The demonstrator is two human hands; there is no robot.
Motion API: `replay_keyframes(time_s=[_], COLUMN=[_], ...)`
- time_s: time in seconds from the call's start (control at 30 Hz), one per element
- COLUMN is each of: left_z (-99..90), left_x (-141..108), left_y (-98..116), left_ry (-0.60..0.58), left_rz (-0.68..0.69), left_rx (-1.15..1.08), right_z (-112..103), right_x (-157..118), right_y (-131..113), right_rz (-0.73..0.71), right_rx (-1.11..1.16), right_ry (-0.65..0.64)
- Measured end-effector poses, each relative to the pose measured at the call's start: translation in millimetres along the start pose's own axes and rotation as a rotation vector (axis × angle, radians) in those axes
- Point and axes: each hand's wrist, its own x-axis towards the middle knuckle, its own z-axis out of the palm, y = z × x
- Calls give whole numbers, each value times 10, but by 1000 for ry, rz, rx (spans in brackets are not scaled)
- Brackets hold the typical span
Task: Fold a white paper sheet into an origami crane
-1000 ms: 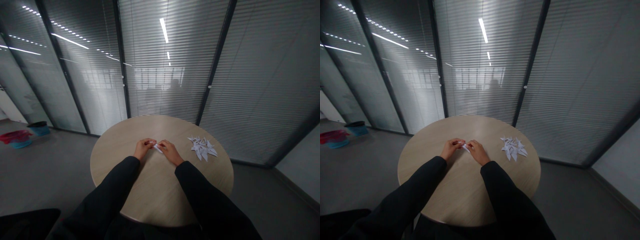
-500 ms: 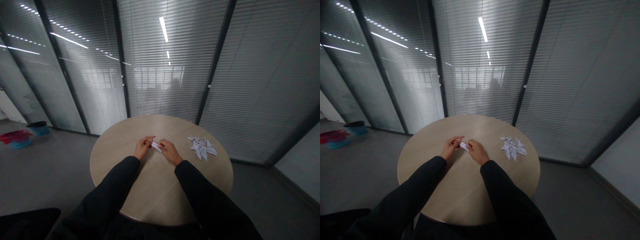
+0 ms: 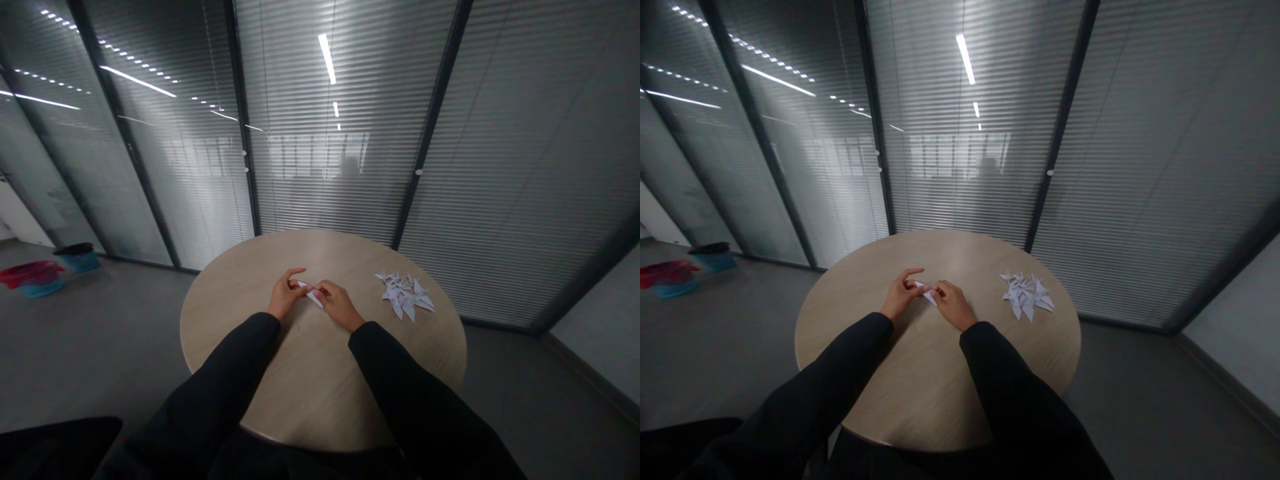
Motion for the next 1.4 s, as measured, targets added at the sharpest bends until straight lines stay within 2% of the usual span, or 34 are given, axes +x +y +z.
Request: replay_keyframes(time_s=[0.3, 0.67, 1.03, 1.4], left_z=[-17, -54, -53, -64], left_x=[24, 12, 13, 4], left_y=[-87, -95, -84, -112], left_ry=[-7, -30, -22, -22], left_rz=[87, 101, 62, 134], left_rx=[15, 61, -2, 82], right_z=[-11, -23, -33, -13], right_x=[4, 8, 11, 8], right_y=[-26, -15, -17, -29], right_rz=[-37, -40, -43, 36], right_rx=[65, 77, 87, 117], right_ry=[-40, -56, -55, -108])
